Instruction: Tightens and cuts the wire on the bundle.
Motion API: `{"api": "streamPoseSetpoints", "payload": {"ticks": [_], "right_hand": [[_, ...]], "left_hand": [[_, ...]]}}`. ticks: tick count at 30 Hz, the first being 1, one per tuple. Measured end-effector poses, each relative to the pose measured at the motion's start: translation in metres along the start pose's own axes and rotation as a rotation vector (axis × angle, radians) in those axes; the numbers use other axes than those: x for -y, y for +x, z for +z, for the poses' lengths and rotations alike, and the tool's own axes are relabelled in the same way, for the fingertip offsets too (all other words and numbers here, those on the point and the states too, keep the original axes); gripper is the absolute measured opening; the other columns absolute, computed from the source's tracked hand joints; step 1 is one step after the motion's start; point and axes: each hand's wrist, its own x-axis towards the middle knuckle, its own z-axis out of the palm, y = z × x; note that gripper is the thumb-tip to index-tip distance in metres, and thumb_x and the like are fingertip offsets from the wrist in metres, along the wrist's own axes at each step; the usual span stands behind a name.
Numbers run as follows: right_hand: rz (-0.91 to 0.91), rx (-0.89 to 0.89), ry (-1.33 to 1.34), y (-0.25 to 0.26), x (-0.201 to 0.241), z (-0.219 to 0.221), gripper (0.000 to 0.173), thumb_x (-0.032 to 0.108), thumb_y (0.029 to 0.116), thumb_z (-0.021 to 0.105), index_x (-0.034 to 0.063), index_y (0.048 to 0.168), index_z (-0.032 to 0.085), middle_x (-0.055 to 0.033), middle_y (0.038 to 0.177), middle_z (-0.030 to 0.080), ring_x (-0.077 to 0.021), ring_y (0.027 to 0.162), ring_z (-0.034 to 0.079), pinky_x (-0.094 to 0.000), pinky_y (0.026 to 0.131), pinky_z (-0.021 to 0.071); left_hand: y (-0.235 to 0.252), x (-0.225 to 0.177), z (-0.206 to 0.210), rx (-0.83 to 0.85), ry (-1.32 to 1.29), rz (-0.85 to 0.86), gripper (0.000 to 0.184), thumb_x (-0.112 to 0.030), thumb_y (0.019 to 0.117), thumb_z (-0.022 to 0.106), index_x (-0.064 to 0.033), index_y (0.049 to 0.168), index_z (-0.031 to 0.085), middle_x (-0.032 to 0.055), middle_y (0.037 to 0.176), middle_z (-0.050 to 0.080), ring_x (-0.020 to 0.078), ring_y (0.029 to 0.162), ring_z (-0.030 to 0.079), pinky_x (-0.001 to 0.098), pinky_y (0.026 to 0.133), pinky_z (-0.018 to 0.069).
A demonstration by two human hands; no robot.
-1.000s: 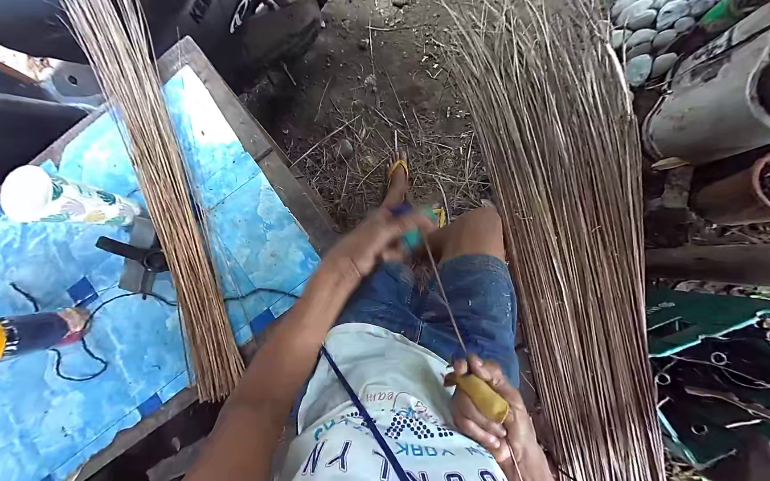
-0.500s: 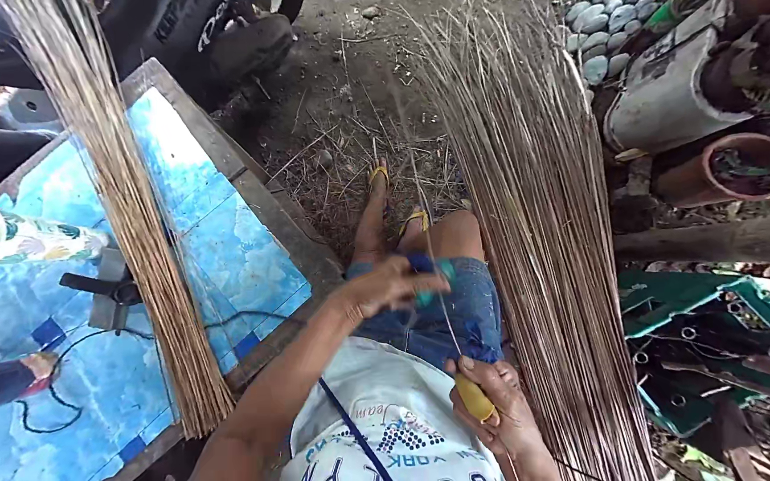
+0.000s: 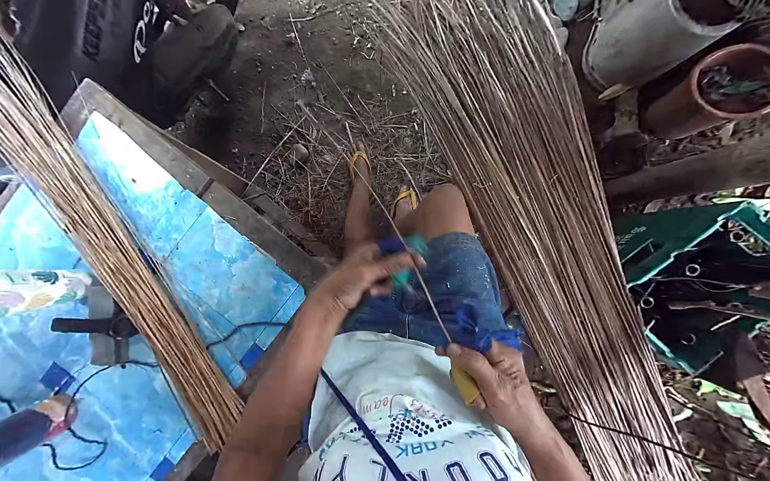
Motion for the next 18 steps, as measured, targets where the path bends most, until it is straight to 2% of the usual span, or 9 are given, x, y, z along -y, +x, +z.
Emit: {"api": "streamPoseSetpoints", "payload": {"ticks": [3,6,7,11,13,15,17,18], "right_hand": [[0.072,0.205,0.122,-0.010,-0.006,-0.009,0.018,0.024,0.1024,0.060,0.0201,0.099,0.078,0.0112,0.069,0.066,0.0078,0.049,0.051,-0.0110,0.043,0.0436],[0.293,0.266,0.348,-0.002,-0.002,-0.015,0.026,0.033,0.1027,0.057,0.0167,0.100,0.077,0.0102,0.054,0.056,0.0063,0.039,0.045,-0.0124,0.036,0.0384],[0.339,0.219,0.362,0.003,0.000,-0.013,0.027,0.033,0.1032,0.056,0.0147,0.102,0.076,0.0090,0.051,0.054,0.0048,0.037,0.044,-0.0137,0.034,0.0375],[0.366,0.035,0.308,0.035,0.008,0.006,0.027,0.018,0.1064,0.045,0.0062,0.106,0.069,0.0071,0.053,0.052,0.0018,0.036,0.041,-0.0150,0.032,0.0367],[0.392,0.087,0.449,0.054,0.008,0.007,0.030,0.019,0.1080,0.041,0.0055,0.106,0.068,0.0085,0.052,0.048,0.0032,0.035,0.039,-0.0132,0.033,0.0347],[0.405,0.229,0.668,0.073,0.003,0.007,0.033,0.022,0.1094,0.039,0.0060,0.106,0.067,0.0088,0.052,0.049,0.0044,0.036,0.042,-0.0111,0.033,0.0361],[0.417,0.343,0.876,0.088,-0.002,0.010,0.033,0.025,0.1090,0.043,0.0044,0.105,0.068,0.0067,0.055,0.052,0.0032,0.038,0.046,-0.0108,0.035,0.0390],[0.418,0.386,0.955,0.094,-0.005,0.011,0.031,0.026,0.1079,0.047,0.0039,0.104,0.068,0.0052,0.057,0.055,0.0024,0.039,0.048,-0.0110,0.037,0.0410]], "left_hand": [[0.020,-0.014,-0.066,-0.136,-0.156,0.178,0.024,-0.034,0.1040,0.052,-0.0152,0.109,0.067,-0.0084,0.070,0.061,-0.0032,0.046,0.046,0.0130,0.044,0.0416],[0.021,-0.026,-0.088,-0.212,-0.260,0.238,0.029,-0.036,0.1059,0.050,-0.0134,0.109,0.066,-0.0066,0.066,0.057,0.0000,0.043,0.045,0.0151,0.042,0.0430],[0.020,-0.027,-0.083,-0.211,-0.253,0.227,0.027,-0.036,0.1054,0.051,-0.0132,0.109,0.066,-0.0059,0.066,0.058,0.0003,0.043,0.046,0.0153,0.042,0.0432],[0.019,-0.021,-0.050,-0.225,-0.186,0.202,0.022,-0.029,0.1047,0.054,-0.0111,0.106,0.067,-0.0049,0.071,0.061,-0.0011,0.044,0.046,0.0138,0.041,0.0423],[0.019,-0.017,-0.040,-0.203,-0.213,0.207,0.021,-0.028,0.1045,0.055,-0.0105,0.107,0.067,-0.0039,0.075,0.063,-0.0013,0.045,0.047,0.0136,0.042,0.0428],[0.016,-0.014,-0.027,-0.172,-0.205,0.193,0.019,-0.027,0.1035,0.056,-0.0118,0.107,0.067,-0.0036,0.079,0.066,-0.0021,0.047,0.048,0.0132,0.042,0.0428],[0.010,-0.008,-0.009,-0.137,-0.167,0.165,0.015,-0.026,0.1018,0.061,-0.0135,0.107,0.068,-0.0025,0.086,0.069,-0.0029,0.048,0.047,0.0122,0.042,0.0397],[0.007,-0.004,0.000,-0.127,-0.148,0.145,0.013,-0.025,0.0995,0.064,-0.0135,0.104,0.070,-0.0022,0.085,0.069,-0.0030,0.048,0.048,0.0120,0.042,0.0393]]}}
